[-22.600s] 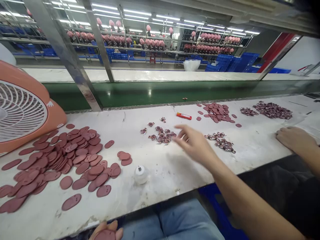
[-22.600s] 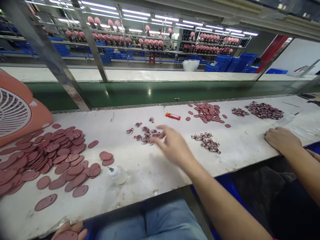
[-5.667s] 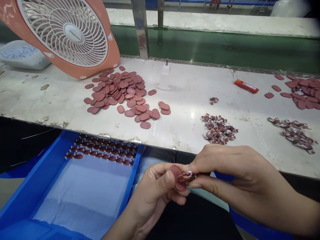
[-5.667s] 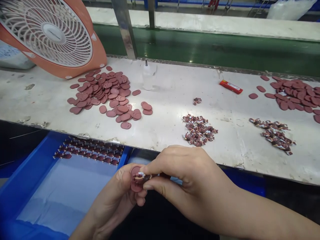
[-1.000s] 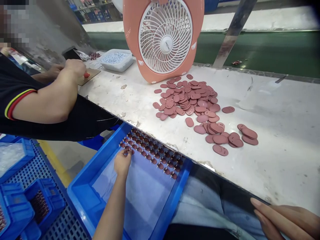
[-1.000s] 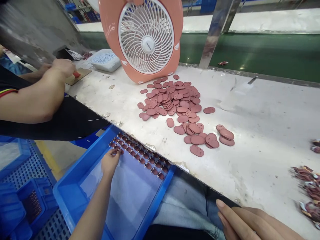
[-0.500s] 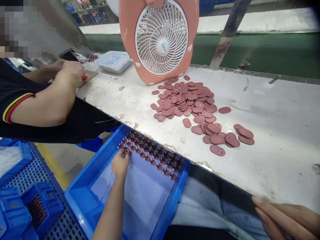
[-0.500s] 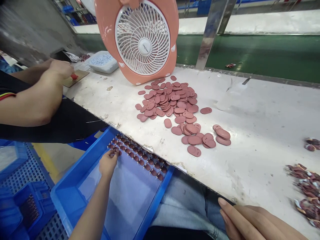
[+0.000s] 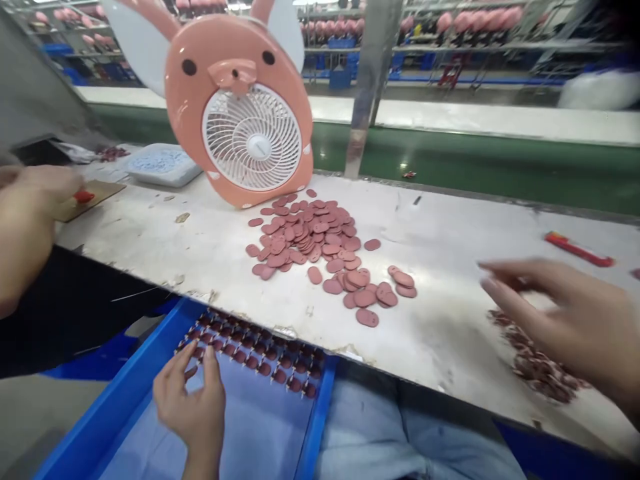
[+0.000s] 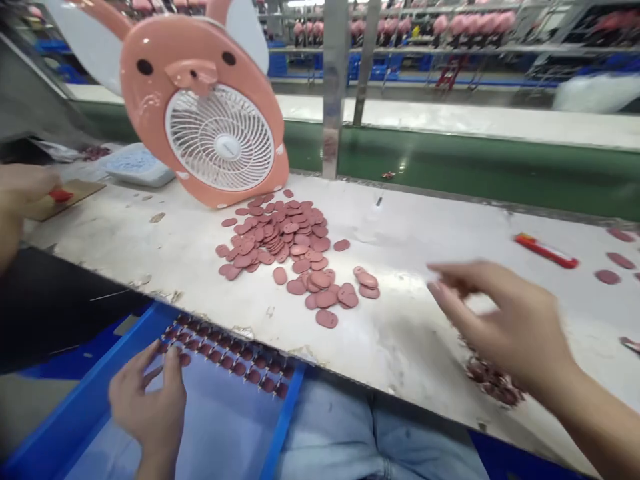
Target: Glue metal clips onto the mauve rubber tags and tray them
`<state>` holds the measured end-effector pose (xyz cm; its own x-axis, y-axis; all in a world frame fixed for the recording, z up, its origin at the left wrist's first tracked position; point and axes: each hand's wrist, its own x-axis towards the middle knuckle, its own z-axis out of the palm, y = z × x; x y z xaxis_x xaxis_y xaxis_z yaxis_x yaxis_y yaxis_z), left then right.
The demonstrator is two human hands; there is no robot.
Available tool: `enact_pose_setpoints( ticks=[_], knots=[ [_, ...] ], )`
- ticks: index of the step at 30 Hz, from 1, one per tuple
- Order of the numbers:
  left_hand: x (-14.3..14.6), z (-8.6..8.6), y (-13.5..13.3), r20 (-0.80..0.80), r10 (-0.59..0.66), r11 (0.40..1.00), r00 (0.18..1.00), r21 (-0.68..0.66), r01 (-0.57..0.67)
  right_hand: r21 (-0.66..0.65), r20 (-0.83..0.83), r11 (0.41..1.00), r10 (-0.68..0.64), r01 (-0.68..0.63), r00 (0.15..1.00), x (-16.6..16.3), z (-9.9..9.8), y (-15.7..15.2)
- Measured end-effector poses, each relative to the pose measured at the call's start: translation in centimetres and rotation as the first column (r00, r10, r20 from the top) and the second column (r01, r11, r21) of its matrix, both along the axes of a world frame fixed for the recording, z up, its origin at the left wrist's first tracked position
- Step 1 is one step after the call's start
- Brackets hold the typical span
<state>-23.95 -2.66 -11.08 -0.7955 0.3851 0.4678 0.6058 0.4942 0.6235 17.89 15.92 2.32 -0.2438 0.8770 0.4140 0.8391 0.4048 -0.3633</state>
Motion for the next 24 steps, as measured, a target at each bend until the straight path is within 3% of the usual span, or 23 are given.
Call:
enact_pose_setpoints(
  ticks=[3, 5, 6, 8, 11, 15, 18, 21, 24],
  knots=[
    [6.3, 2.7, 2.6, -0.174, -0.259, 0.952, 0.95, 0.121, 0.282, -0.161, 0.042, 0.984, 0.08, -0.072, 0.996, -1.5, 0.8, 7.3],
    [10.1, 4.5, 4.4, -0.381, -0.583, 0.776, 0.718, 0.002, 0.631, -0.241, 0.105, 0.965, 0.129, -0.1, 0.986, -2.5, 0.3, 11.1],
    [11.5, 5.4, 5.2, -0.417, -0.671, 0.702, 0.613, -0.094, 0.705, -0.255, 0.134, 0.963, 0.123, -0.086, 0.983, -2.9, 0.0, 12.7],
    [13.4, 6.5, 6.3, -0.416, -0.785, 0.585, 0.46, -0.251, 0.771, -0.259, 0.176, 0.965, 0.084, -0.036, 0.981, -3.2, -0.5, 15.7],
    [14.0, 6.9, 6.7, -0.399, -0.847, 0.495, 0.352, -0.349, 0.796, -0.236, 0.201, 0.97, -0.01, 0.058, 0.979, -2.8, -0.4, 20.0],
    [13.7, 6.4, 6.0, -0.464, -0.842, 0.442, 0.276, -0.299, 0.846, -0.2, 0.188, 0.969, -0.109, 0.147, 0.976, -2.5, -0.3, 26.0],
    [14.1, 6.3, 5.6, -0.448, -0.845, 0.433, 0.292, -0.251, 0.866, -0.215, 0.174, 0.964, -0.121, 0.157, 0.977, -3.1, -0.7, 29.6],
    [14.8, 6.4, 5.5, -0.415, -0.853, 0.433, 0.317, -0.222, 0.874, -0.258, 0.17, 0.952, -0.125, 0.167, 0.977, -3.5, -1.1, 31.6],
    [15.3, 6.8, 5.4, -0.356, -0.859, 0.439, 0.369, -0.138, 0.888, -0.272, 0.151, 0.943, -0.155, 0.192, 0.976, -3.2, -0.9, 31.6]
  ],
)
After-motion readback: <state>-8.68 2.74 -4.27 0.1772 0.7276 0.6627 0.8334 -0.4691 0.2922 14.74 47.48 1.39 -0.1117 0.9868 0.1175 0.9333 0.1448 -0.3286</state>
